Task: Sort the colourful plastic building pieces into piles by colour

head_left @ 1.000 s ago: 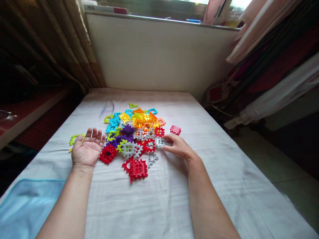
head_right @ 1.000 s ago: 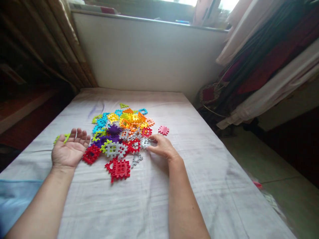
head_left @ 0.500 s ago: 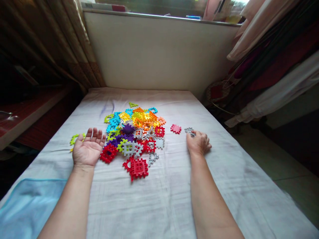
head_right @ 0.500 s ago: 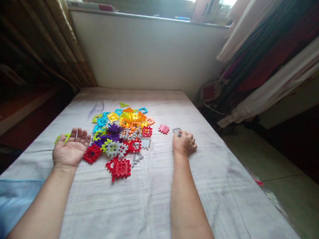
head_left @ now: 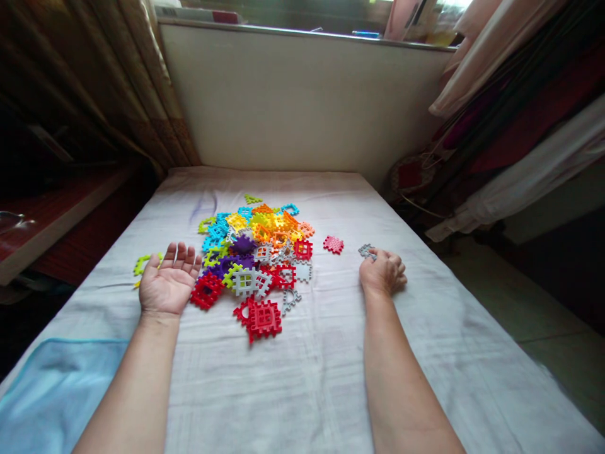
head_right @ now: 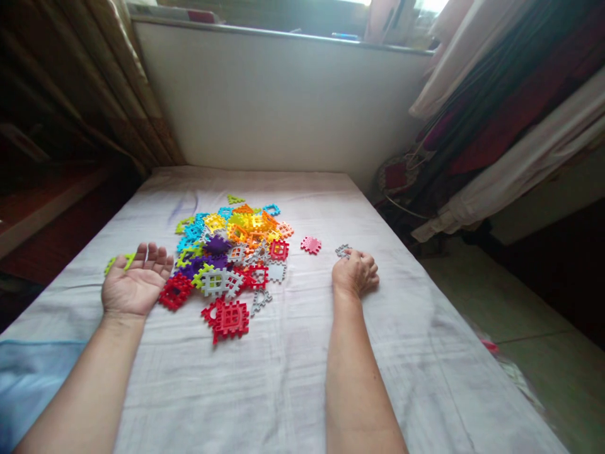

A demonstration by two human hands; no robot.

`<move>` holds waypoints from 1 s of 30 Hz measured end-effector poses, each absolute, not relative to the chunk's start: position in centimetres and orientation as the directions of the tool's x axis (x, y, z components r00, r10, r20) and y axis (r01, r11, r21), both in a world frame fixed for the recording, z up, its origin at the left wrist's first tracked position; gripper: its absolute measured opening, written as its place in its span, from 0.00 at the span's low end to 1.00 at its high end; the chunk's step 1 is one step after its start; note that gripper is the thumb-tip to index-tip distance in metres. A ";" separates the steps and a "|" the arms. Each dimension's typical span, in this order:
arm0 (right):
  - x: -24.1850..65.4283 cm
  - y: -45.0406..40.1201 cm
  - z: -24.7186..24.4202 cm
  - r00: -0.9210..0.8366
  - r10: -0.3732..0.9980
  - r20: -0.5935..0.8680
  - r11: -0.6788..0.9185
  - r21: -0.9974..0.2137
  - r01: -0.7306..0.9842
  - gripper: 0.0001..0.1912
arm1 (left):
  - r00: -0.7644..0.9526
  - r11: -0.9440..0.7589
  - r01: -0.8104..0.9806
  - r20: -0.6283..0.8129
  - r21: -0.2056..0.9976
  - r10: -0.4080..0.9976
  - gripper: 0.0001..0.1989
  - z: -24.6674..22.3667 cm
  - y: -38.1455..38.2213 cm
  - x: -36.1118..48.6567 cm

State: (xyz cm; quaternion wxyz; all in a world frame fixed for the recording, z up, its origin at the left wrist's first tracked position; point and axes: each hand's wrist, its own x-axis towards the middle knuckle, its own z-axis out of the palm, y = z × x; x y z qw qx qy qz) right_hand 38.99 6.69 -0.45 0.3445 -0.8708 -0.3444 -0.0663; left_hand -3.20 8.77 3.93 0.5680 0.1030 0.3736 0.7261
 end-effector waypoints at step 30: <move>28.7 6.9 3.3 -0.101 0.990 0.101 0.142 -0.752 0.644 0.07 | -0.311 -0.081 -0.776 -0.267 0.626 0.912 0.13 4.0 8.6 -3.2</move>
